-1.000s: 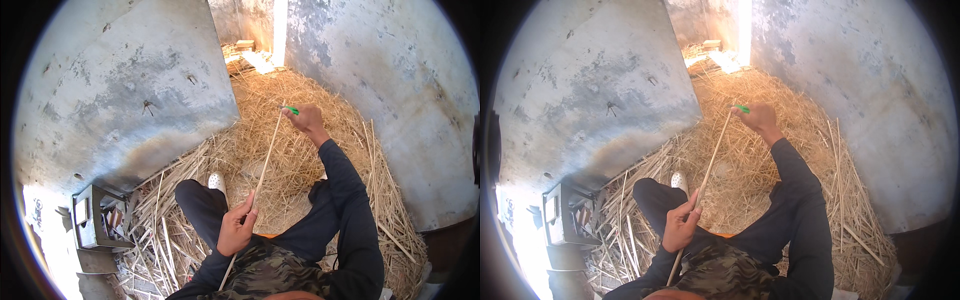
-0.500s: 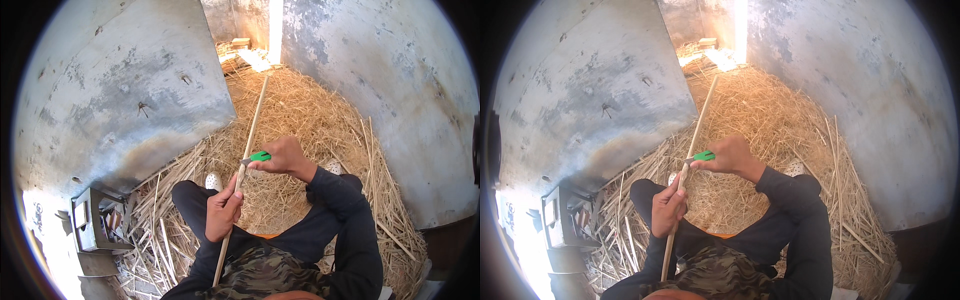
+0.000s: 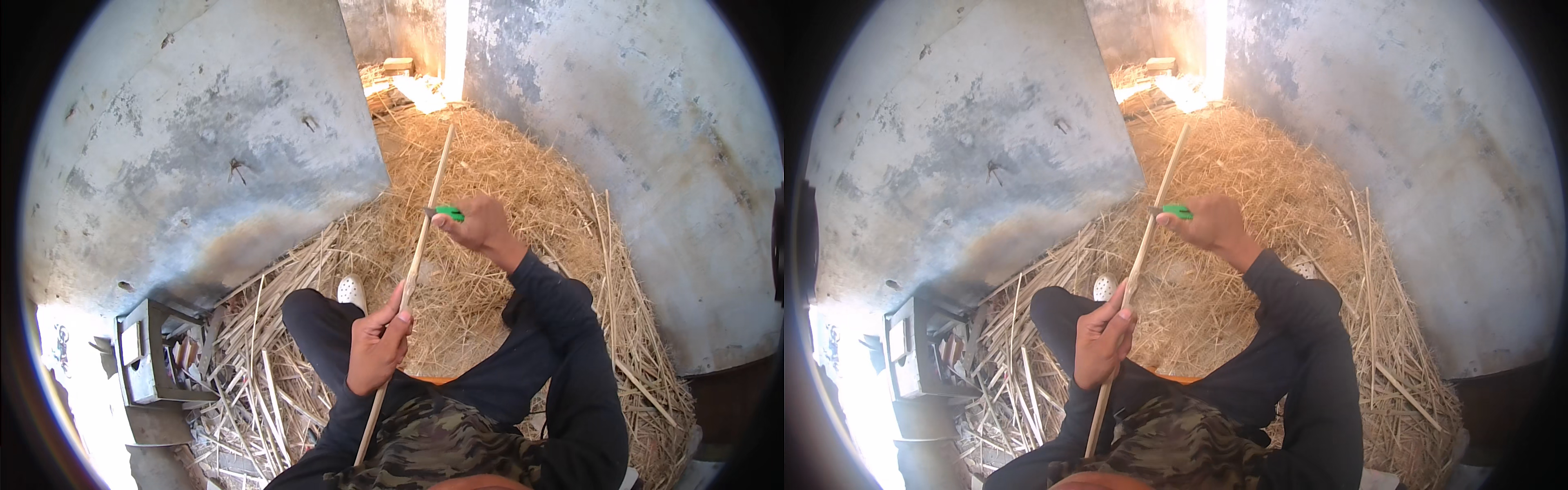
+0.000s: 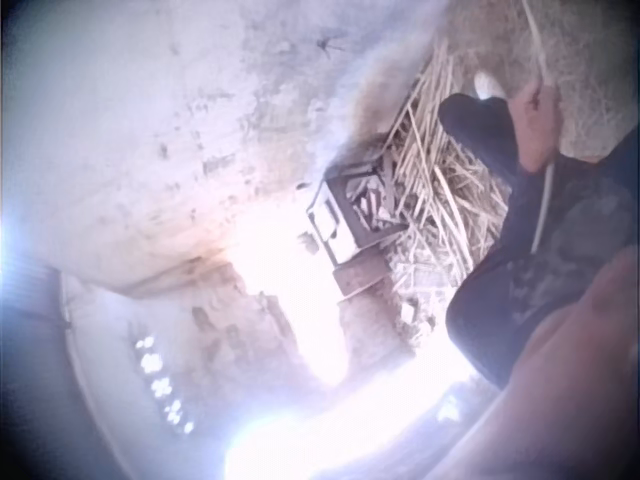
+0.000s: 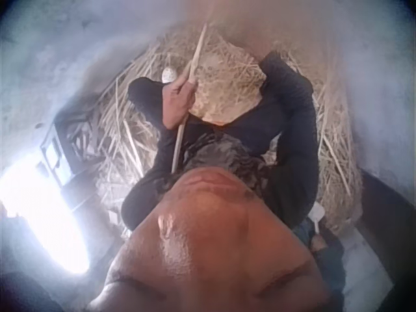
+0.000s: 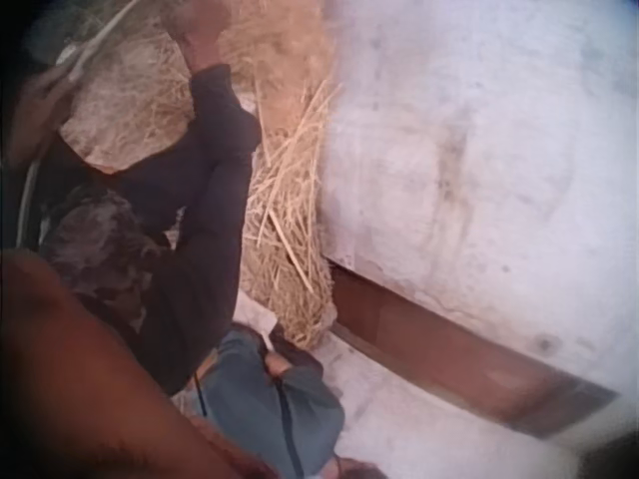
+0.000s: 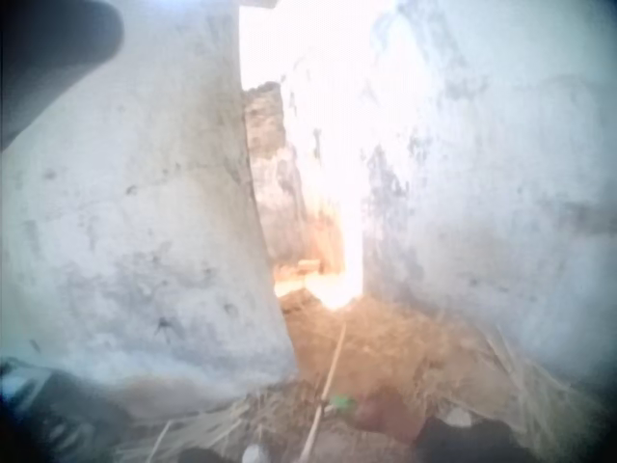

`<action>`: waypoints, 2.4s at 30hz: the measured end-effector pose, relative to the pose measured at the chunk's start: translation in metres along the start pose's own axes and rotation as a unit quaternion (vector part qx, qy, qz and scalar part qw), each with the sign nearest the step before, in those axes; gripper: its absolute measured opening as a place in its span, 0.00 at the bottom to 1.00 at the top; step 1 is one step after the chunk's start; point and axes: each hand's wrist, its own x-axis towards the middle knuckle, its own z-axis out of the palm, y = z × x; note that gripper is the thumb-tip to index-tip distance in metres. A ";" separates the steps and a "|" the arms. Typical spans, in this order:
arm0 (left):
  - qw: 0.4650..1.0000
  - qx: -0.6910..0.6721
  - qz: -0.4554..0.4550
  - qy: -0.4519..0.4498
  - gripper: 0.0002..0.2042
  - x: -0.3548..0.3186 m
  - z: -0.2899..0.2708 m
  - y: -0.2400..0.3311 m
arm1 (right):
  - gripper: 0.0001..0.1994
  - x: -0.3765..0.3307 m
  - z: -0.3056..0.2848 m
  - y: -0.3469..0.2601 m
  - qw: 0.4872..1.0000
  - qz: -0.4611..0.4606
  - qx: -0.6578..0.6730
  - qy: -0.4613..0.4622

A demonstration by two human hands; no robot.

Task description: The person sits on a pile of straw and uses a green utility knife to shave the surface of a long, thin wooden stick. They hold the stick with their left hand and scrape along its length with the knife in their right hand, repeating the motion to smooth the wood.

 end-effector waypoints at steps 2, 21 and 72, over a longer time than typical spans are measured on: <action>1.000 -0.015 -0.003 0.012 0.21 -0.001 0.000 0.001 | 0.37 -0.009 0.003 -0.007 1.000 -0.009 -0.018 -0.015; 0.990 -0.043 -0.117 -0.064 0.21 -0.040 -0.009 -0.012 | 0.35 0.036 -0.038 0.138 0.950 0.293 -0.106 0.031; 0.986 -0.143 -0.067 -0.061 0.18 0.003 -0.019 -0.007 | 0.35 -0.018 -0.007 -0.019 0.996 -0.031 -0.045 -0.072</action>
